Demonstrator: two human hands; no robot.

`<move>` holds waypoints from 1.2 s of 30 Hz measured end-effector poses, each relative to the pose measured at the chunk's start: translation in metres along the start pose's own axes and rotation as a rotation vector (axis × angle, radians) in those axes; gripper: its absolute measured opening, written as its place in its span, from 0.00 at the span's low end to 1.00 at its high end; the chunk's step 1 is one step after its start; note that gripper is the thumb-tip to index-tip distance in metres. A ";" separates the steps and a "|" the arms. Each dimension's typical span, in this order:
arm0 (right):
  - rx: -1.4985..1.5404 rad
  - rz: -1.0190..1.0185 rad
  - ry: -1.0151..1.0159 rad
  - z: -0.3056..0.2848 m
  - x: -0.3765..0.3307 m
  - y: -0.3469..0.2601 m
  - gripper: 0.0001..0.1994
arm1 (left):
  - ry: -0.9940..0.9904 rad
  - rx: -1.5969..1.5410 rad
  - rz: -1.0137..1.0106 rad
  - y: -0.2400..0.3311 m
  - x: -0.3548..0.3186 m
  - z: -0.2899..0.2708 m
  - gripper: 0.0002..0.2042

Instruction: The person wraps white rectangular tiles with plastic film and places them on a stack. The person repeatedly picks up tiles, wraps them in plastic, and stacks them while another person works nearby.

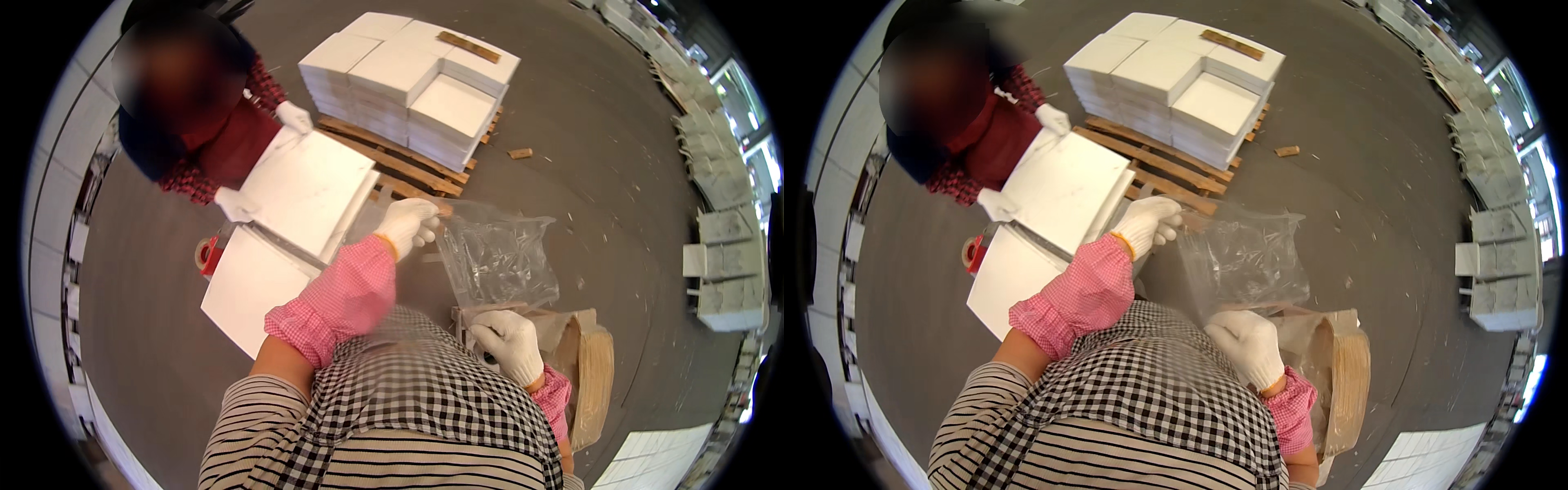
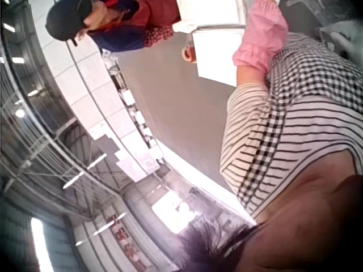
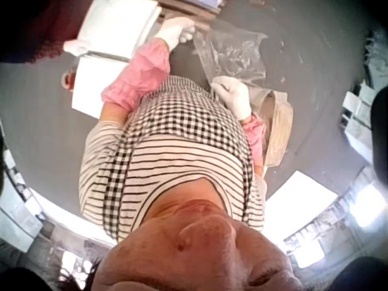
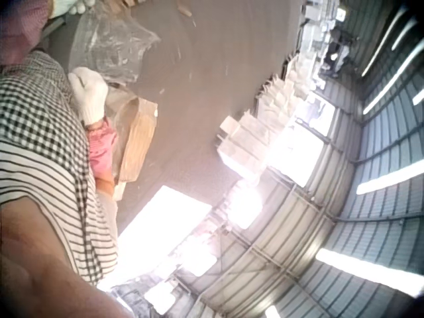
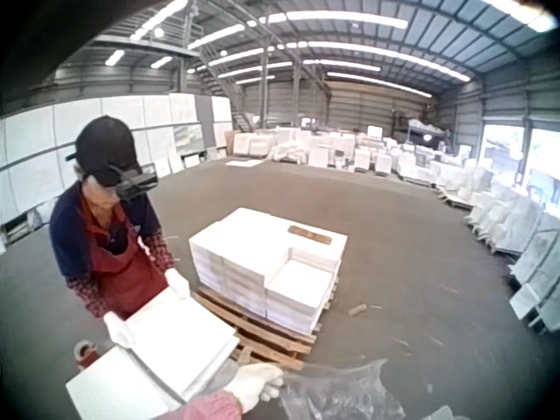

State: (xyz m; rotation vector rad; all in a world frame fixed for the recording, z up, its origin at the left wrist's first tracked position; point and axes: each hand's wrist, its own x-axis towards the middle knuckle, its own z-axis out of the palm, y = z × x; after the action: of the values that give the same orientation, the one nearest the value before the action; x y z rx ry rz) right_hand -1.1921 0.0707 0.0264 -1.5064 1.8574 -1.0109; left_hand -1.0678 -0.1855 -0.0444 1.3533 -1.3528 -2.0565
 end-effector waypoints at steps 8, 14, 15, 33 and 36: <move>-0.035 0.036 -0.122 0.051 0.114 0.000 0.05 | 0.188 -0.149 -0.114 0.003 0.067 -0.095 0.15; -0.190 -0.038 -0.134 0.110 0.182 0.037 0.06 | 0.255 -0.257 -0.125 -0.012 0.109 -0.168 0.14; -0.201 -0.053 -0.152 0.116 0.194 0.042 0.06 | 0.241 -0.275 -0.126 -0.023 0.125 -0.187 0.15; -0.174 -0.604 -0.385 0.256 0.353 0.100 0.08 | 0.869 -0.136 0.049 -0.088 0.166 -0.355 0.11; -0.211 -0.621 -0.408 0.283 0.361 0.110 0.06 | 0.879 -0.157 0.048 -0.096 0.167 -0.376 0.10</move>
State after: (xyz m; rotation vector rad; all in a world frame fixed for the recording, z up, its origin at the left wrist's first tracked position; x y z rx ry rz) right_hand -1.1141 -0.3308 -0.2087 -2.2971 1.2592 -0.6845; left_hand -0.8133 -0.4520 -0.2501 1.7974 -0.7932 -1.2150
